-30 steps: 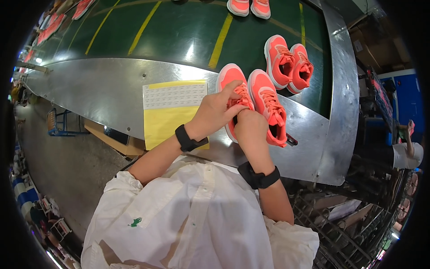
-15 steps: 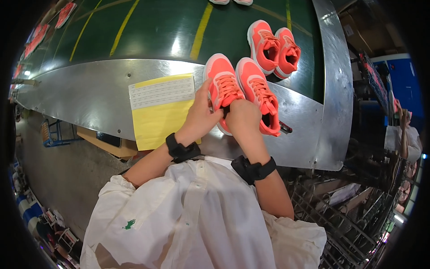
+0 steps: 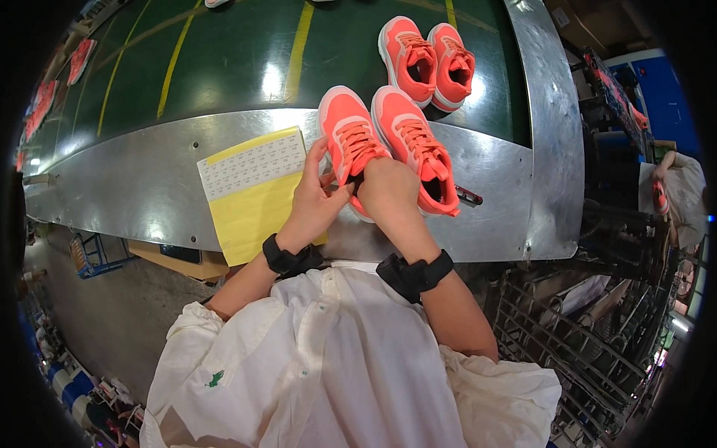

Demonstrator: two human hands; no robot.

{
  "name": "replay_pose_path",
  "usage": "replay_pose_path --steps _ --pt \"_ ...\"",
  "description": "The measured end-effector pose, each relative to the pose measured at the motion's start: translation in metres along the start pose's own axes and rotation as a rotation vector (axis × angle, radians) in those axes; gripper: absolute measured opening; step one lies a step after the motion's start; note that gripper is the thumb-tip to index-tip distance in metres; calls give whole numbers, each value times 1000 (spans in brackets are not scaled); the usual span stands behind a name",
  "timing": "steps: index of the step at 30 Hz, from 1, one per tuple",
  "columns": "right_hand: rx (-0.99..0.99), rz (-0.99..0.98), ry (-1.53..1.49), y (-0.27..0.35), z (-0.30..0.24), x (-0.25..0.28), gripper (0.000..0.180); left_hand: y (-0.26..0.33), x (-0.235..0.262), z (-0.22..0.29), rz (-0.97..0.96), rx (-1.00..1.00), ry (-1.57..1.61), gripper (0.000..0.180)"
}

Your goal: Organizing pairs of shoes on a conveyor belt and marking tags in a manufacturing facility.

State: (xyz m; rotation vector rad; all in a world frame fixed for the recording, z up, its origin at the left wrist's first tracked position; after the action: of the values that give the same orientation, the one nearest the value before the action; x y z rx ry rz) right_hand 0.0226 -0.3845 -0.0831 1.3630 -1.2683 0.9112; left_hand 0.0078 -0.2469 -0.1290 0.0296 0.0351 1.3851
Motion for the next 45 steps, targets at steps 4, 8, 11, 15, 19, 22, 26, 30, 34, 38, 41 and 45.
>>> replay_pose_path --steps 4,8,11,15,19,22,26,30,34,38,41,45 --pt "49 23 45 1 -1 -4 16 1 -3 1 -5 -62 -71 79" --pt "124 47 169 -3 1 -12 16 2 -3 7 -29 -98 -167 78" --pt "141 28 171 -3 1 -8 14 3 -4 5 -29 -152 -301 77" --pt "129 32 80 2 6 3 19 2 -2 7 -47 -258 -471 75" --pt "249 17 -325 19 34 40 17 1 7 14 -152 -186 -444 70" --pt "191 75 -421 42 65 89 22 5 23 17 -135 -152 -309 68" --pt "299 5 -154 62 84 90 43 10 61 33 60 -33 -229 51" --pt "459 97 65 57 70 45 59 15 112 30 343 -147 -616 42" --pt "381 18 -52 43 65 45 51 31 163 -2 453 -308 -1020 40" --pt "257 51 -473 38 81 76 31 32 170 -14 425 -167 -1067 44" --pt "-10 61 -993 26 99 115 19 28 172 -25 448 -210 -989 48" --pt "-191 215 -1407 -15 144 169 39 14 177 -32 544 -19 -673 46"
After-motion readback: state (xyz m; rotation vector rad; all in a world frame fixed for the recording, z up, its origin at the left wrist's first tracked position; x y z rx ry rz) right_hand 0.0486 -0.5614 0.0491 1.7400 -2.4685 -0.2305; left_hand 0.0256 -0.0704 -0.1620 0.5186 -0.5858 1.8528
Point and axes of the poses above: each hand's wrist, its own y-axis away from the middle knuckle, its own x-axis out of the back of the hand, z = x × y, the point moved 1 cm from there along -y, towards the middle knuckle, and after that the axes turned 6 degrees about -x, right-handed, at the moved point
